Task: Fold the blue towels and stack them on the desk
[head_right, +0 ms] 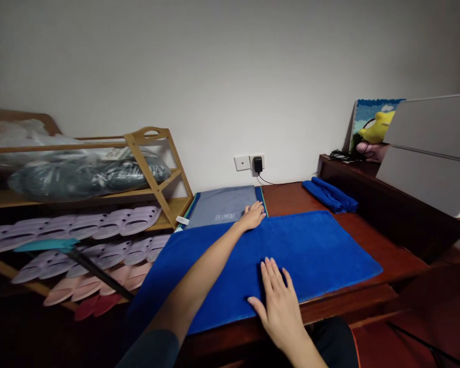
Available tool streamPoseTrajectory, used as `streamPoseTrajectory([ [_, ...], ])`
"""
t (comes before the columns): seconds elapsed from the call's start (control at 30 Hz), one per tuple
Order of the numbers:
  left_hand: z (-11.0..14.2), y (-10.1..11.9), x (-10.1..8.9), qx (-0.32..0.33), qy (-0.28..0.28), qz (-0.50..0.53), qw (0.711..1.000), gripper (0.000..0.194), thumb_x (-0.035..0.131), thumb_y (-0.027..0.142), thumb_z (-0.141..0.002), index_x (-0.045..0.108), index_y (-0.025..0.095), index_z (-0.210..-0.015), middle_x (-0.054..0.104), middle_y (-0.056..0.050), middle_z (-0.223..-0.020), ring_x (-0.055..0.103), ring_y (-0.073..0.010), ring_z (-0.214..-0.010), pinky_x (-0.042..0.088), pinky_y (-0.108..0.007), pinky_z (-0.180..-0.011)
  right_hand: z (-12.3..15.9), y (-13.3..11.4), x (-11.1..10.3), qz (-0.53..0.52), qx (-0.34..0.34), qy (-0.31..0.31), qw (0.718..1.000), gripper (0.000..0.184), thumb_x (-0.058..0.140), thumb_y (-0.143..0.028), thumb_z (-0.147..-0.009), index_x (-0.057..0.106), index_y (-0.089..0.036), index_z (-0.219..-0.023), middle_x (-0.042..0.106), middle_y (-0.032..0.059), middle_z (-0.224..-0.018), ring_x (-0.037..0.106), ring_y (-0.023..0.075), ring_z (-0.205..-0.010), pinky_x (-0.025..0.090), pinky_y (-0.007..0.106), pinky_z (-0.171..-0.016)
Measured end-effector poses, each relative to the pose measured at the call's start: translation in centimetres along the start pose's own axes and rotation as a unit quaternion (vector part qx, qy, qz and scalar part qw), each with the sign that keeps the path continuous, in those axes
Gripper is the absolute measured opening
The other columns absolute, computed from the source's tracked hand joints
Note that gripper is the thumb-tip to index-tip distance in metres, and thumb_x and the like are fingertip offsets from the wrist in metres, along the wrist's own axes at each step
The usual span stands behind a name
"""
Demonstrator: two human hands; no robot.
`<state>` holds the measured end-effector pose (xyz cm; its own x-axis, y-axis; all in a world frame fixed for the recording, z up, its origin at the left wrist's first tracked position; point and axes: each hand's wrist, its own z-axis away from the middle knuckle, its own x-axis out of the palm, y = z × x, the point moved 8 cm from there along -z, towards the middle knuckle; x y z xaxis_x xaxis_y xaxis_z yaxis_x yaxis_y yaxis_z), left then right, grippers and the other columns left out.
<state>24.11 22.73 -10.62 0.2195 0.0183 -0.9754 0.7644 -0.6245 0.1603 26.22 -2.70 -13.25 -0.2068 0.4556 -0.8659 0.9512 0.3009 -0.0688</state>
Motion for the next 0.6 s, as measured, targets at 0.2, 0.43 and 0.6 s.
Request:
streamPoseTrajectory([
  [0.2,-0.3,-1.8,3.1,-0.028,0.009,0.010,1.000,0.023,0.040,0.029,-0.092,0.050,0.018,-0.109,0.035,-0.015,-0.143,0.025,-0.0267,-0.135,0.024,-0.051,-0.103,3.1,-2.1,0.0,0.049,-0.004,0.046,0.998,0.069,0.044,-0.048,-0.090,0.024,-0.011,-0.146,0.034,0.0117,-0.145,0.030,0.0262,-0.135,0.027,0.042,-0.106],
  [0.43,-1.1,-3.6,3.9,-0.055,0.015,0.030,0.998,0.022,0.044,0.039,-0.089,0.054,0.019,-0.092,0.043,-0.011,-0.134,0.031,-0.0250,-0.128,0.027,-0.045,-0.100,5.7,-2.5,-1.7,0.018,-0.016,0.122,0.992,0.054,0.054,-0.028,-0.086,0.042,-0.011,-0.136,0.051,0.0124,-0.134,0.044,0.0275,-0.126,0.033,0.042,-0.101],
  [0.6,-1.5,-4.0,3.7,-0.068,0.001,0.045,0.997,0.015,0.045,0.029,-0.085,0.058,0.021,-0.087,0.044,-0.008,-0.135,0.031,-0.0237,-0.129,0.028,-0.042,-0.099,8.5,0.1,-2.2,-0.119,0.132,0.226,0.958,0.024,0.056,-0.024,-0.084,0.066,-0.021,-0.105,0.068,0.0083,-0.099,0.062,0.0226,-0.090,0.045,0.035,-0.079],
])
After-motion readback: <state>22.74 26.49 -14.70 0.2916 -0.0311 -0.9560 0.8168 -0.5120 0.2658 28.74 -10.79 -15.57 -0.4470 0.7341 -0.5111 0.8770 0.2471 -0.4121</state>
